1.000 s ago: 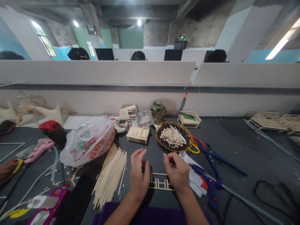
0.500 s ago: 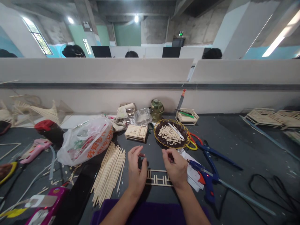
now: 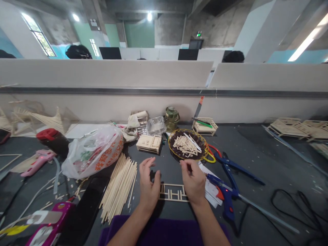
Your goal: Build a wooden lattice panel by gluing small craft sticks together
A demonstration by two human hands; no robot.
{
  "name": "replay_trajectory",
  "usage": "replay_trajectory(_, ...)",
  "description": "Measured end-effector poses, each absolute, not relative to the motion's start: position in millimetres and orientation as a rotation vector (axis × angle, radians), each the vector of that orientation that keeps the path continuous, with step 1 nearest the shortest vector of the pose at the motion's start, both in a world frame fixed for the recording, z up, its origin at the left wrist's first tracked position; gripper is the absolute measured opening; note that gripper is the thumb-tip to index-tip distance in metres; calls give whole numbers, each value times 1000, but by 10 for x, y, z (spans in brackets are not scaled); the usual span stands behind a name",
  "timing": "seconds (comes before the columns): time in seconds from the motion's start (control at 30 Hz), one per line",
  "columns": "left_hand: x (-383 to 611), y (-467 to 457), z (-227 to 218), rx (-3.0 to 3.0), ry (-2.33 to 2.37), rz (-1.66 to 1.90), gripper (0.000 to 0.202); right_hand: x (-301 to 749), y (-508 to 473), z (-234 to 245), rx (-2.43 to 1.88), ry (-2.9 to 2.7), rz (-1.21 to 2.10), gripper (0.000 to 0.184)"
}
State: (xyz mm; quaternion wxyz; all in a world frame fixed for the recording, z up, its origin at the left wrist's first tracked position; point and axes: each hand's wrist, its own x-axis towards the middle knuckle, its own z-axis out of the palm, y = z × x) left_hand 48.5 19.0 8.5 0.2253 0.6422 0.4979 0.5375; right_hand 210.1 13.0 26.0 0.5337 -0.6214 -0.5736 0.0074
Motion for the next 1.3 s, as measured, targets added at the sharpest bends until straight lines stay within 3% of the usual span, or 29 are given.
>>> replay_trajectory(0.23,487,193,85,1751,1378,1477,37,2120,154,206,-1427,-1278,148,30)
replay_trajectory(0.47,484,206,86,1729,1366,1476,37,2132,173,166,-1389,-1302,126,27)
replay_trajectory(0.8,479,211,71,1677,1352,1496,35,2171,162,239,-1382,-1387,-104,12)
replay_trajectory(1.3,348,369,-1,1353,1337,1628,36,2410,163,324,-1501,-1237,-308,16)
